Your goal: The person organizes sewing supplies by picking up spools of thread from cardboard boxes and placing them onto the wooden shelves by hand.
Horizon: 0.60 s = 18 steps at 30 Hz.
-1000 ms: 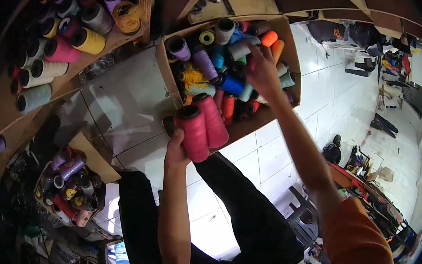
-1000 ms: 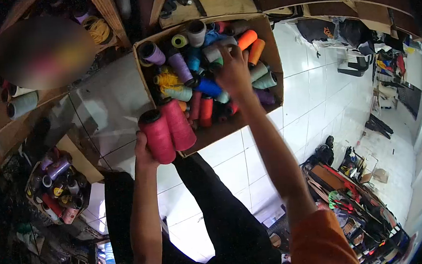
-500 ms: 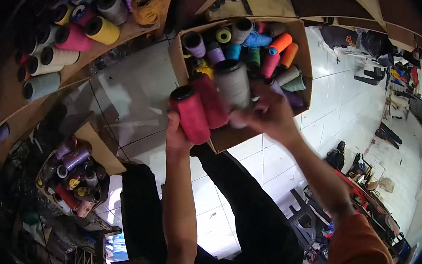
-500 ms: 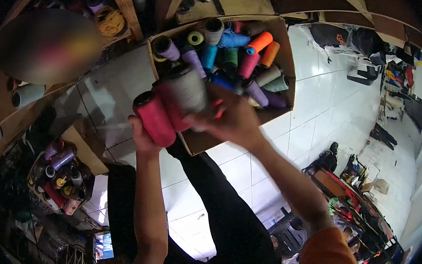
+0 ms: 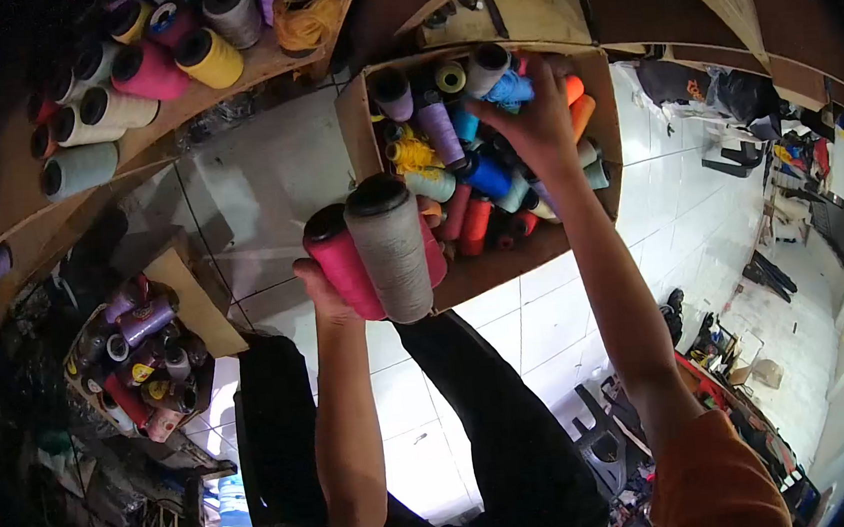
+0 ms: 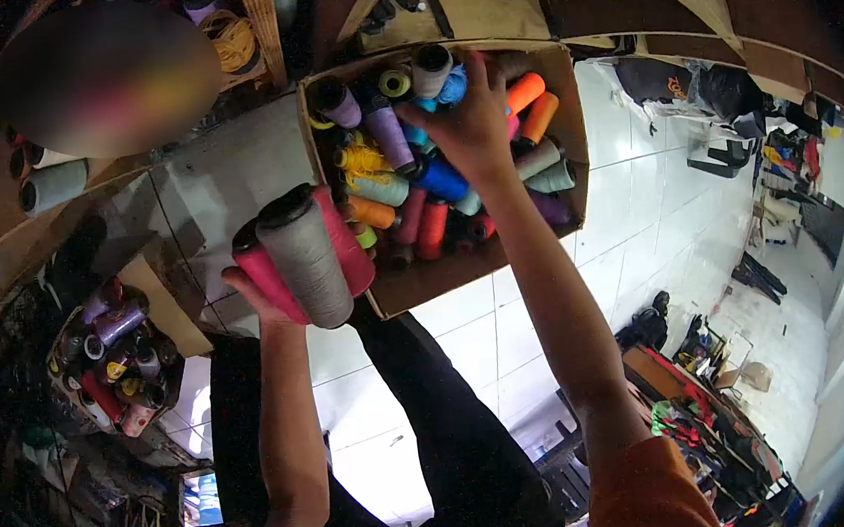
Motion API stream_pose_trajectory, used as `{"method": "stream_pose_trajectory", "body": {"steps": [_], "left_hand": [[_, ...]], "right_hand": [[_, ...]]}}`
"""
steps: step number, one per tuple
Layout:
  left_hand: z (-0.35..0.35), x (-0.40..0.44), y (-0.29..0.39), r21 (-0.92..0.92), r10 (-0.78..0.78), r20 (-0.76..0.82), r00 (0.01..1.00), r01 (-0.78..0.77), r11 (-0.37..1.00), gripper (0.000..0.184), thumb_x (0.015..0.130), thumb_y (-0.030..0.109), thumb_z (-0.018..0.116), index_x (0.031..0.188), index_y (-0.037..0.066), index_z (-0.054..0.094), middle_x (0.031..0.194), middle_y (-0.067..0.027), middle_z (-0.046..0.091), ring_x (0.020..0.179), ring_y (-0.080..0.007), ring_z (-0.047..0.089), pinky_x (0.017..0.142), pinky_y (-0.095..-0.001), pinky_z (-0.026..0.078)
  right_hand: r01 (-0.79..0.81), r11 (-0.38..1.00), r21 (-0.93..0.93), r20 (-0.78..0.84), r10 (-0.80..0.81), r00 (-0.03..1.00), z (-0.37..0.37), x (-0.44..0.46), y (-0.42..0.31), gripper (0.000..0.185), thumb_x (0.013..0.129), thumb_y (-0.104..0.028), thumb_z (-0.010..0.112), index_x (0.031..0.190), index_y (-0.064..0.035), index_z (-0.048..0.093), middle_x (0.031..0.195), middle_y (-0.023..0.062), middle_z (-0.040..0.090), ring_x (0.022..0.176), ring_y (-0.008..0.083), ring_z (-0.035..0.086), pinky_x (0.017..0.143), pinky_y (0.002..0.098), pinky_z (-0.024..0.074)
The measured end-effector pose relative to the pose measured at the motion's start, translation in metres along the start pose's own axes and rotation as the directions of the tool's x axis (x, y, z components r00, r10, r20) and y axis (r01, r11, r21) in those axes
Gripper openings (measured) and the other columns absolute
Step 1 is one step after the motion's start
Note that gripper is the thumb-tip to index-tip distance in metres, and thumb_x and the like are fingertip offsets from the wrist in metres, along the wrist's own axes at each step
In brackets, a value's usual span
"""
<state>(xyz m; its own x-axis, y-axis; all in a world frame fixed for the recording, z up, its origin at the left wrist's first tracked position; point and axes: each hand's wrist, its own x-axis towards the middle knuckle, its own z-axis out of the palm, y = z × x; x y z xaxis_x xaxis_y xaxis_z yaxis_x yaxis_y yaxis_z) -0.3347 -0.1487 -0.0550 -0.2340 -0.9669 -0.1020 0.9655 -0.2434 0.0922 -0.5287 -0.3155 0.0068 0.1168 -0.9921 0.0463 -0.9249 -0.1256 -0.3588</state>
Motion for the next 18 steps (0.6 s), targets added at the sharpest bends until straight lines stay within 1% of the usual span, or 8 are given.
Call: {"method": "stream_pose_trajectory", "body": {"steps": [2,5,6,9,10,12,14,18], "left_hand": [[-0.008,-0.013,0.002,-0.019,0.056,-0.055,0.997,-0.057,0.998,0.103,0.063,0.077,0.054,0.136,0.008,0.032,0.136,-0.0127,0.04,0.119,-0.0322,0.045,0.096,-0.0521,0.04],[0.006,-0.008,0.009,0.121,0.072,-0.059,0.996,-0.064,0.991,0.103,0.063,0.078,0.053,0.136,0.008,0.032,0.135,-0.0121,0.041,0.119,-0.0315,0.045,0.097,-0.0528,0.04],[0.005,-0.006,0.01,0.02,0.105,-0.003,0.994,-0.105,0.994,0.103,0.063,0.078,0.053,0.136,0.008,0.032,0.135,-0.0124,0.041,0.119,-0.0319,0.045,0.097,-0.0523,0.04],[0.014,-0.008,0.01,-0.251,0.2,0.081,0.976,-0.174,0.952,0.105,0.063,0.078,0.053,0.137,0.008,0.03,0.135,-0.0146,0.04,0.119,-0.0333,0.045,0.097,-0.0503,0.041],[0.02,-0.007,0.011,-0.321,0.225,0.088,0.97,-0.186,0.928,0.108,0.061,0.079,0.054,0.137,0.007,0.029,0.135,-0.0161,0.039,0.118,-0.0339,0.045,0.097,-0.0493,0.041],[0.011,-0.019,0.02,0.083,0.033,-0.14,0.99,-0.022,0.996,0.124,0.051,0.084,0.055,0.139,0.002,0.023,0.134,-0.0225,0.037,0.117,-0.0365,0.045,0.097,-0.0475,0.041],[0.013,-0.02,0.023,0.065,0.051,-0.155,0.987,-0.041,0.997,0.131,0.047,0.087,0.054,0.139,0.0,0.021,0.133,-0.024,0.037,0.117,-0.0369,0.045,0.098,-0.0484,0.039],[0.016,-0.018,0.032,-0.046,0.074,-0.036,0.997,-0.076,0.996,0.134,0.046,0.089,0.051,0.138,-0.002,0.018,0.132,-0.0246,0.037,0.118,-0.0377,0.044,0.101,-0.049,0.036]], "right_hand": [[0.042,0.984,-0.175,0.031,-0.037,0.999,0.048,0.02,0.014,0.069,0.068,-0.019,0.074,0.124,-0.0017,0.038,0.122,0.0282,0.039,0.109,0.04,0.043,0.089,0.0425,0.0423],[-0.011,0.968,-0.252,-0.126,-0.021,0.992,0.095,0.025,0.016,0.073,0.064,-0.017,0.075,0.125,-0.0024,0.037,0.125,0.031,0.032,0.109,0.0464,0.04,0.089,0.0457,0.0427],[-0.047,0.971,-0.236,-0.216,-0.005,0.976,0.104,0.028,0.013,0.073,0.063,-0.016,0.075,0.124,-0.0027,0.037,0.124,0.0312,0.032,0.107,0.0475,0.04,0.089,0.0464,0.0435],[-0.046,0.98,-0.195,-0.12,0.023,0.992,0.094,0.018,0.013,0.066,0.065,-0.014,0.072,0.121,-0.0045,0.039,0.121,0.029,0.034,0.106,0.0465,0.041,0.085,0.0493,0.0456],[-0.01,0.981,-0.192,-0.075,-0.005,0.997,0.088,0.018,0.011,0.059,0.065,-0.015,0.072,0.117,-0.0097,0.045,0.116,0.0282,0.036,0.104,0.0468,0.042,0.081,0.0498,0.0472],[0.093,0.98,-0.178,-0.082,-0.109,0.991,0.087,0.014,0.01,0.056,0.065,-0.015,0.072,0.115,-0.0129,0.048,0.116,0.0281,0.036,0.104,0.0472,0.041,0.08,0.0496,0.0472],[0.149,0.974,-0.168,-0.134,-0.172,0.976,0.09,0.014,0.01,0.055,0.064,-0.016,0.073,0.115,-0.0181,0.051,0.115,0.0274,0.036,0.104,0.0477,0.041,0.083,0.0497,0.0457],[0.161,0.979,-0.125,-0.169,-0.18,0.969,0.086,0.008,0.008,0.048,0.07,-0.022,0.071,0.113,-0.0116,0.054,0.108,0.0274,0.042,0.102,0.0451,0.041,0.089,0.0497,0.0383]]}}
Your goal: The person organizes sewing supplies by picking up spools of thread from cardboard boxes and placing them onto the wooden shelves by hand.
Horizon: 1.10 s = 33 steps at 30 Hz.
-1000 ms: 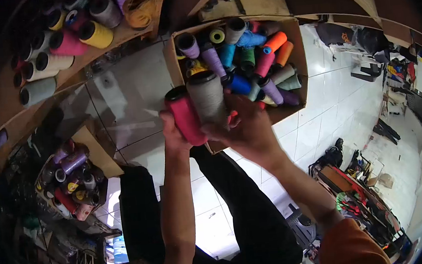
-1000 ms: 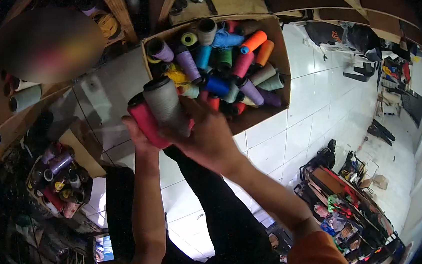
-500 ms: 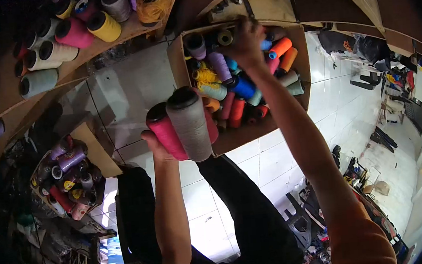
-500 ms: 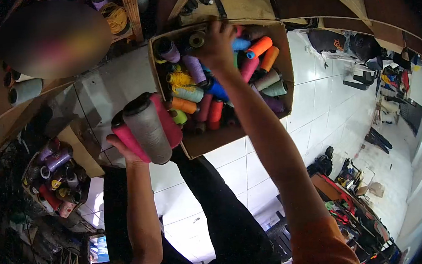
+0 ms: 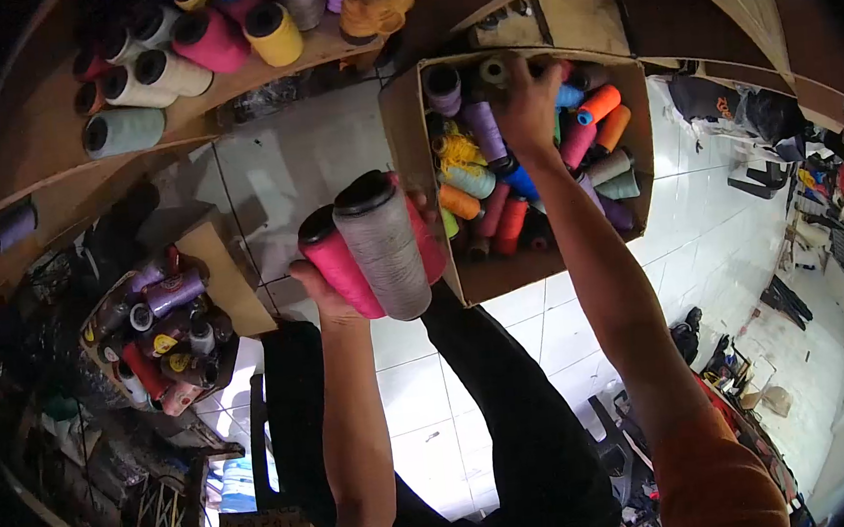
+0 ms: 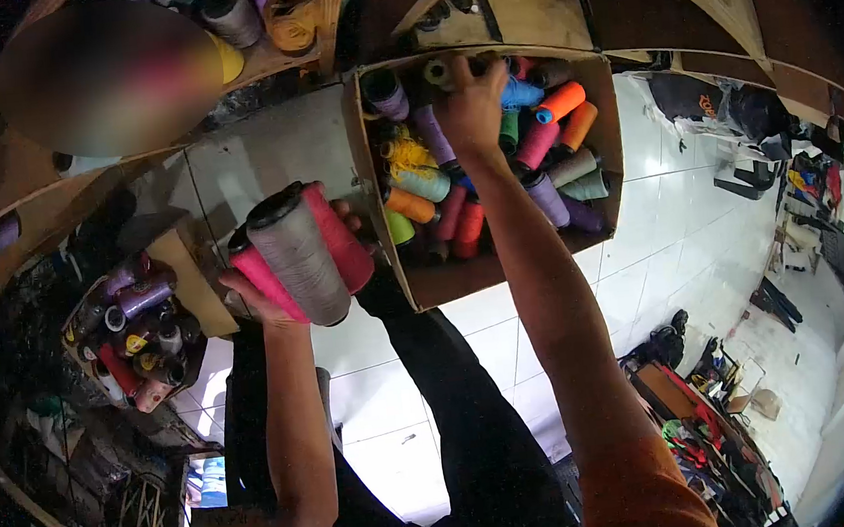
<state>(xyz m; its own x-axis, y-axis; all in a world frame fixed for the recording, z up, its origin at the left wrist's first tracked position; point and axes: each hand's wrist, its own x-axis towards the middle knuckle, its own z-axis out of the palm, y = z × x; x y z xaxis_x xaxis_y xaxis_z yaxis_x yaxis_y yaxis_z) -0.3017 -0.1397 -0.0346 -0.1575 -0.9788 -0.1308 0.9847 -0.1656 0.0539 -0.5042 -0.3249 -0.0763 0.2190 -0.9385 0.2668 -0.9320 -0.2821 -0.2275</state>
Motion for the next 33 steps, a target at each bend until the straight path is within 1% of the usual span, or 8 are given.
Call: {"method": "stream_pose_trajectory", "body": {"steps": [2,5,6,10,15,18,21,33], "left_hand": [[0.005,0.0,0.004,-0.051,0.024,0.013,1.0,-0.023,0.998,0.133,0.046,0.089,0.051,0.138,-0.002,0.019,0.133,-0.025,0.037,0.118,-0.0379,0.044,0.101,-0.0491,0.035],[0.013,-0.003,0.015,-0.015,0.043,-0.009,0.999,-0.043,0.999,0.129,0.048,0.087,0.052,0.138,0.001,0.021,0.131,-0.0234,0.038,0.118,-0.0365,0.043,0.099,-0.05,0.037],[0.016,-0.002,0.02,-0.016,0.027,0.024,0.999,-0.026,1.0,0.126,0.05,0.085,0.055,0.138,0.001,0.023,0.129,-0.0216,0.039,0.118,-0.0341,0.043,0.098,-0.0484,0.038],[0.023,-0.012,0.034,-0.035,0.015,0.031,0.999,-0.014,0.999,0.122,0.052,0.082,0.059,0.137,0.001,0.026,0.131,-0.0186,0.04,0.119,-0.0332,0.043,0.098,-0.0479,0.039],[0.007,-0.048,0.052,-0.136,0.108,0.017,0.994,-0.105,0.985,0.113,0.057,0.079,0.057,0.136,0.003,0.031,0.136,-0.0148,0.039,0.12,-0.0306,0.045,0.098,-0.0487,0.039],[0.001,-0.072,0.06,-0.271,0.27,0.142,0.952,-0.225,0.936,0.101,0.064,0.077,0.052,0.134,0.008,0.035,0.135,-0.0121,0.042,0.12,-0.0298,0.045,0.1,-0.0478,0.037],[0.0,-0.095,0.072,-0.208,0.414,0.177,0.893,-0.378,0.902,0.094,0.069,0.077,0.045,0.133,0.01,0.037,0.134,-0.0116,0.043,0.121,-0.0293,0.044,0.101,-0.0466,0.035],[-0.011,-0.171,0.128,-0.175,0.606,0.034,0.795,-0.592,0.787,0.093,0.071,0.078,0.041,0.133,0.01,0.037,0.134,-0.0119,0.044,0.121,-0.0285,0.044,0.102,-0.0453,0.034]], "right_hand": [[0.094,0.995,0.035,-0.052,-0.092,0.994,-0.014,-0.002,0.004,0.049,0.07,-0.023,0.072,0.114,-0.0116,0.054,0.108,0.0268,0.044,0.104,0.0447,0.041,0.091,0.0495,0.0366],[-0.008,0.994,0.112,-0.069,0.016,0.997,-0.075,-0.003,-0.03,0.044,0.065,-0.025,0.078,0.102,-0.0086,0.06,0.098,0.0191,0.058,0.096,0.0389,0.05,0.084,0.0441,0.043],[0.007,0.993,0.118,-0.028,-0.003,1.0,-0.098,-0.003,-0.041,0.045,0.063,-0.025,0.08,0.1,-0.0084,0.06,0.09,0.0126,0.061,0.09,0.0301,0.056,0.079,0.0381,0.0456],[-0.086,0.887,0.453,0.376,-0.103,0.921,-0.177,0.009,-0.081,0.046,0.06,-0.023,0.081,0.099,-0.0075,0.062,0.092,0.0088,0.062,0.086,0.0215,0.06,0.078,0.0334,0.0474],[-0.174,0.598,0.782,0.558,-0.548,0.623,-0.194,0.035,-0.149,0.048,0.06,-0.026,0.08,0.1,-0.0044,0.063,0.096,0.0079,0.063,0.088,0.0191,0.061,0.078,0.0312,0.0489],[-0.166,0.777,0.607,0.763,-0.512,0.394,-0.185,0.047,-0.205,0.049,0.057,-0.015,0.081,0.099,-0.0035,0.061,0.097,0.0053,0.062,0.092,0.0148,0.058,0.081,0.0277,0.0459],[-0.277,0.779,0.563,0.826,-0.526,0.202,-0.176,0.053,-0.247,0.046,0.061,-0.016,0.08,0.101,-0.0035,0.061,0.096,0.0043,0.062,0.093,0.0138,0.057,0.082,0.0278,0.0453],[-0.399,0.721,0.567,0.823,-0.518,0.234,-0.172,0.012,-0.349,0.052,0.069,-0.023,0.075,0.113,-0.0029,0.055,0.103,0.0072,0.06,0.099,0.0171,0.057,0.089,0.0303,0.0441]]}}
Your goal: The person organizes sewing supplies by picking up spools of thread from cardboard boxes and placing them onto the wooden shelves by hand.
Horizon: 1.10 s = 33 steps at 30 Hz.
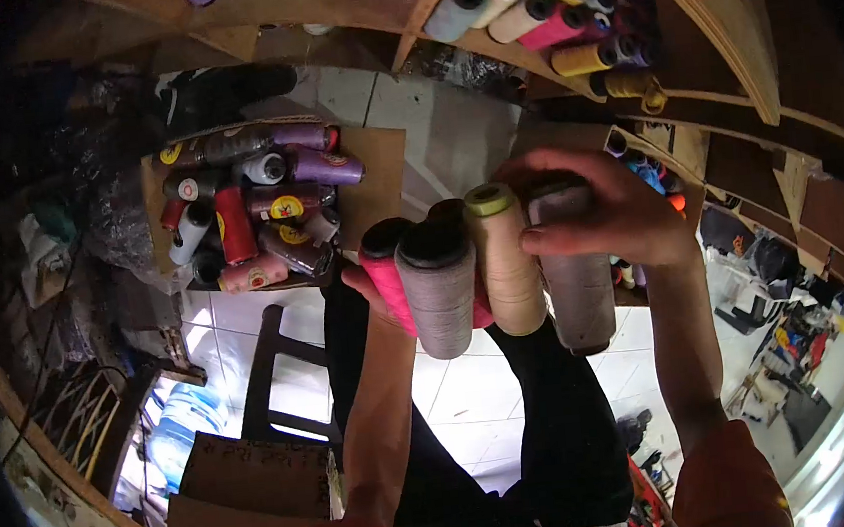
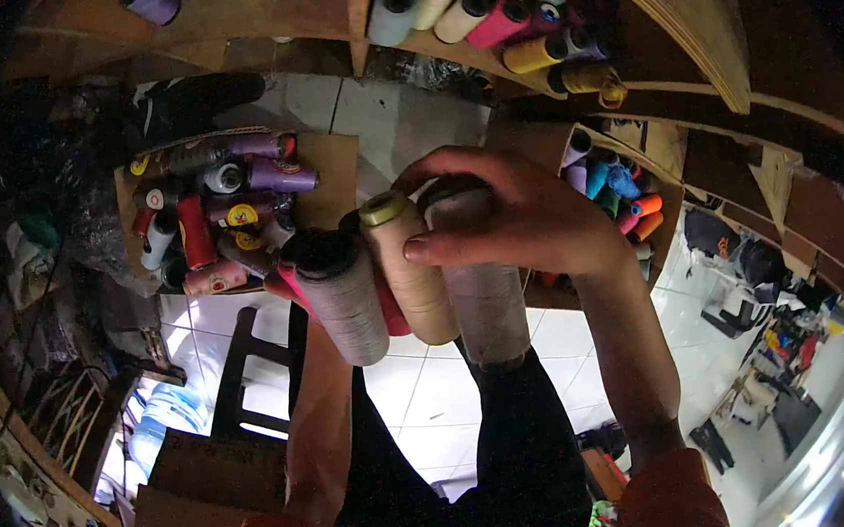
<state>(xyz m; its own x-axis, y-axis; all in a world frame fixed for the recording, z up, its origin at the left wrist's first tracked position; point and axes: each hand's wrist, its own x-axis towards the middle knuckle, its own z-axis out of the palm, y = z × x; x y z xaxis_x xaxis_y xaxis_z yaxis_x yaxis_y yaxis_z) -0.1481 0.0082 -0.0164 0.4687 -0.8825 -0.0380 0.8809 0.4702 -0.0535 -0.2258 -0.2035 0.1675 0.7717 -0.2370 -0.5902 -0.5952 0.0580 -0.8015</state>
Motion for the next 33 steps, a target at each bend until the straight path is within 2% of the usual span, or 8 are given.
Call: {"method": "stream_pose_trajectory", "body": {"steps": [2,8,14,17,20,25,29,33], "left_hand": [[-0.002,0.0,0.01,-0.001,0.02,-0.012,1.0,-0.02,1.0,0.093,0.071,0.078,0.041,0.133,0.01,0.037,0.134,-0.0119,0.043,0.121,-0.0285,0.044,0.102,-0.0453,0.034],[-0.012,0.004,0.026,-0.023,0.066,-0.044,0.997,-0.067,0.997,0.093,0.071,0.078,0.041,0.133,0.01,0.036,0.134,-0.0119,0.043,0.121,-0.0285,0.044,0.102,-0.0454,0.035],[-0.02,0.002,0.041,-0.011,0.086,-0.081,0.993,-0.088,0.996,0.093,0.07,0.078,0.042,0.134,0.01,0.036,0.134,-0.012,0.043,0.121,-0.0286,0.044,0.102,-0.0454,0.035],[-0.029,0.002,0.044,-0.005,0.102,-0.109,0.989,-0.103,0.995,0.094,0.07,0.078,0.043,0.134,0.01,0.036,0.134,-0.012,0.043,0.121,-0.0286,0.044,0.102,-0.0454,0.035],[-0.035,0.001,0.046,0.006,0.104,-0.126,0.987,-0.104,0.995,0.094,0.07,0.078,0.043,0.134,0.01,0.035,0.134,-0.012,0.043,0.121,-0.0286,0.044,0.102,-0.0455,0.035],[-0.041,-0.001,0.059,0.01,0.146,-0.145,0.979,-0.147,0.989,0.094,0.07,0.078,0.043,0.134,0.01,0.035,0.134,-0.0121,0.043,0.121,-0.0286,0.044,0.102,-0.0455,0.035],[-0.045,-0.002,0.081,0.024,0.207,-0.157,0.966,-0.206,0.978,0.094,0.07,0.078,0.044,0.134,0.01,0.035,0.135,-0.0121,0.043,0.121,-0.0287,0.044,0.102,-0.0455,0.035],[-0.05,-0.001,0.099,0.026,0.263,-0.161,0.951,-0.263,0.965,0.095,0.069,0.078,0.044,0.134,0.01,0.035,0.135,-0.0121,0.042,0.121,-0.0287,0.044,0.102,-0.0456,0.035]], "right_hand": [[-0.095,0.991,-0.09,-0.124,0.083,0.989,0.014,0.002,-0.003,0.058,0.068,-0.038,0.075,0.112,-0.0044,0.056,0.102,0.0104,0.062,0.098,0.0224,0.06,0.087,0.0338,0.0468],[-0.157,0.976,0.152,-0.025,0.162,0.986,0.029,0.028,-0.029,0.047,0.076,-0.013,0.069,0.117,-0.0002,0.052,0.107,0.0067,0.057,0.103,0.0144,0.053,0.088,0.0281,0.0416],[-0.142,0.926,0.348,-0.015,0.157,0.987,0.038,0.036,-0.031,0.047,0.081,-0.024,0.065,0.119,0.0003,0.051,0.108,0.0088,0.058,0.101,0.0155,0.054,0.087,0.0302,0.043],[-0.123,0.813,0.57,-0.22,0.294,0.93,0.04,0.043,-0.025,0.035,0.084,-0.026,0.063,0.109,-0.0024,0.057,0.096,0.0091,0.063,0.089,0.0155,0.062,0.078,0.0269,0.0486],[-0.223,0.466,0.856,0.107,0.262,0.959,0.011,0.049,0.005,0.032,0.085,-0.026,0.061,0.109,-0.0047,0.057,0.098,0.0097,0.063,0.091,0.0181,0.062,0.081,0.0312,0.0505],[-0.146,0.755,0.64,-0.182,0.332,0.926,0.03,0.076,-0.027,0.038,0.087,-0.026,0.059,0.116,-0.0041,0.049,0.106,0.0105,0.059,0.096,0.0204,0.06,0.083,0.0343,0.0508],[0.007,0.72,0.694,-0.214,0.198,0.957,0.039,0.118,-0.044,0.038,0.088,-0.033,0.055,0.115,-0.0052,0.051,0.101,0.0101,0.061,0.089,0.0222,0.06,0.077,0.0377,0.0502],[-0.087,0.51,0.856,0.035,0.111,0.993,0.041,0.158,-0.057,0.043,0.09,-0.039,0.049,0.111,-0.0018,0.05,0.094,0.0131,0.059,0.078,0.0238,0.06,0.066,0.0387,0.052]]}}
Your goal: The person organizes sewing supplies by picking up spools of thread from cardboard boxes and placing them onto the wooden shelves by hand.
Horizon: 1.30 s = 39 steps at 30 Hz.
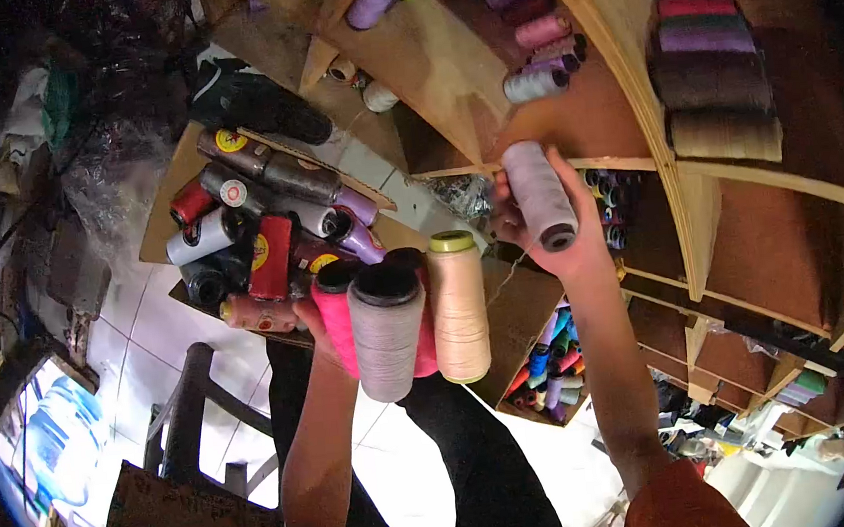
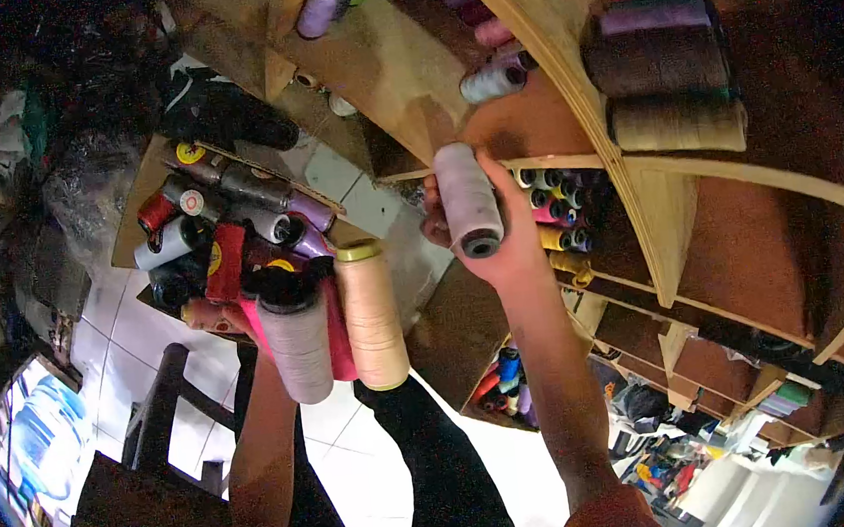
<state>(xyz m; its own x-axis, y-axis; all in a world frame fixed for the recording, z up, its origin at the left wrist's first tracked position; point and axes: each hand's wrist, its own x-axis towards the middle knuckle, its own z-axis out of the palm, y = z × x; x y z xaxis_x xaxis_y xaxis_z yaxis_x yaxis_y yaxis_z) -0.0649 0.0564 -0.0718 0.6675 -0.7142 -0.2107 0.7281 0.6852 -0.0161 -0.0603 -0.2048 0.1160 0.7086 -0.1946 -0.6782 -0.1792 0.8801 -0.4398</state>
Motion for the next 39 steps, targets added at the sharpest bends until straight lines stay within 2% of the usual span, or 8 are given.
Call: {"method": "stream_pose_trajectory", "body": {"steps": [7,9,12,16,29,34,36,39], "left_hand": [[-0.005,0.008,0.021,-0.043,0.063,-0.018,0.998,-0.064,0.997,0.095,0.069,0.078,0.045,0.135,0.01,0.034,0.135,-0.0122,0.042,0.121,-0.0287,0.044,0.102,-0.0456,0.035],[-0.005,0.011,0.025,-0.054,0.08,-0.021,0.997,-0.081,0.995,0.095,0.069,0.078,0.045,0.135,0.01,0.034,0.135,-0.0122,0.042,0.121,-0.0287,0.044,0.102,-0.0457,0.036],[-0.004,0.019,0.035,-0.071,0.092,-0.017,0.996,-0.093,0.993,0.095,0.069,0.078,0.046,0.135,0.01,0.034,0.135,-0.0122,0.042,0.121,-0.0288,0.044,0.102,-0.0457,0.036],[-0.004,0.025,0.041,-0.087,0.115,-0.016,0.993,-0.116,0.989,0.096,0.069,0.077,0.046,0.135,0.01,0.033,0.135,-0.0123,0.042,0.121,-0.0288,0.044,0.102,-0.0457,0.036],[-0.016,0.015,0.027,-0.07,0.057,-0.02,0.998,-0.059,0.996,0.097,0.068,0.077,0.048,0.136,0.01,0.033,0.136,-0.0124,0.041,0.121,-0.0289,0.044,0.102,-0.0458,0.036],[-0.017,0.022,0.022,-0.062,0.052,0.008,0.999,-0.051,0.997,0.097,0.068,0.077,0.048,0.136,0.01,0.032,0.136,-0.0124,0.041,0.122,-0.0289,0.044,0.102,-0.0459,0.036],[-0.014,0.024,0.024,-0.047,0.045,0.0,0.999,-0.045,0.998,0.098,0.068,0.077,0.049,0.136,0.009,0.032,0.136,-0.0126,0.041,0.121,-0.029,0.044,0.102,-0.046,0.036],[-0.005,0.024,0.024,-0.044,0.032,0.002,0.999,-0.032,0.999,0.098,0.067,0.077,0.049,0.136,0.009,0.032,0.136,-0.0128,0.041,0.121,-0.0293,0.044,0.102,-0.0463,0.036]], "right_hand": [[-0.221,0.796,-0.564,-0.264,0.08,0.961,0.014,0.093,-0.06,0.038,0.083,-0.031,0.059,0.109,-0.0038,0.053,0.093,0.0129,0.06,0.072,0.0227,0.059,0.064,0.0371,0.0517],[-0.282,0.282,-0.917,-0.319,-0.096,0.943,0.005,0.118,-0.085,0.034,0.081,-0.025,0.057,0.109,-0.0056,0.053,0.097,0.0118,0.059,0.073,0.0228,0.059,0.061,0.0356,0.051],[-0.215,-0.6,-0.77,-0.012,-0.324,0.946,-0.024,0.138,-0.101,0.036,0.076,-0.027,0.061,0.106,-0.0071,0.057,0.101,0.0106,0.06,0.081,0.0235,0.06,0.069,0.0361,0.0505],[-0.363,-0.795,-0.486,-0.086,-0.37,0.925,-0.059,0.17,-0.121,0.054,0.066,-0.04,0.072,0.105,-0.0054,0.06,0.111,0.0142,0.061,0.106,0.0281,0.058,0.088,0.0402,0.0465],[-0.627,-0.717,-0.305,-0.006,-0.656,0.754,-0.029,0.139,-0.087,0.044,0.072,-0.039,0.07,0.1,-0.0063,0.062,0.1,0.0185,0.064,0.095,0.0325,0.062,0.078,0.0421,0.052],[-0.206,-0.837,-0.507,0.372,-0.428,0.824,0.014,0.099,-0.06,0.038,0.075,-0.04,0.069,0.09,-0.0052,0.064,0.093,0.014,0.066,0.083,0.0266,0.066,0.069,0.0392,0.0531],[-0.256,-0.212,-0.943,-0.197,-0.264,0.944,0.082,0.059,-0.022,0.043,0.076,-0.044,0.067,0.093,-0.0051,0.063,0.088,0.01,0.066,0.078,0.0217,0.064,0.065,0.0356,0.0514],[-0.135,0.067,-0.989,-0.131,0.06,0.99,0.096,0.016,0.014,0.05,0.075,-0.046,0.069,0.101,-0.004,0.061,0.088,0.0084,0.063,0.081,0.0189,0.061,0.068,0.0306,0.0501]]}}
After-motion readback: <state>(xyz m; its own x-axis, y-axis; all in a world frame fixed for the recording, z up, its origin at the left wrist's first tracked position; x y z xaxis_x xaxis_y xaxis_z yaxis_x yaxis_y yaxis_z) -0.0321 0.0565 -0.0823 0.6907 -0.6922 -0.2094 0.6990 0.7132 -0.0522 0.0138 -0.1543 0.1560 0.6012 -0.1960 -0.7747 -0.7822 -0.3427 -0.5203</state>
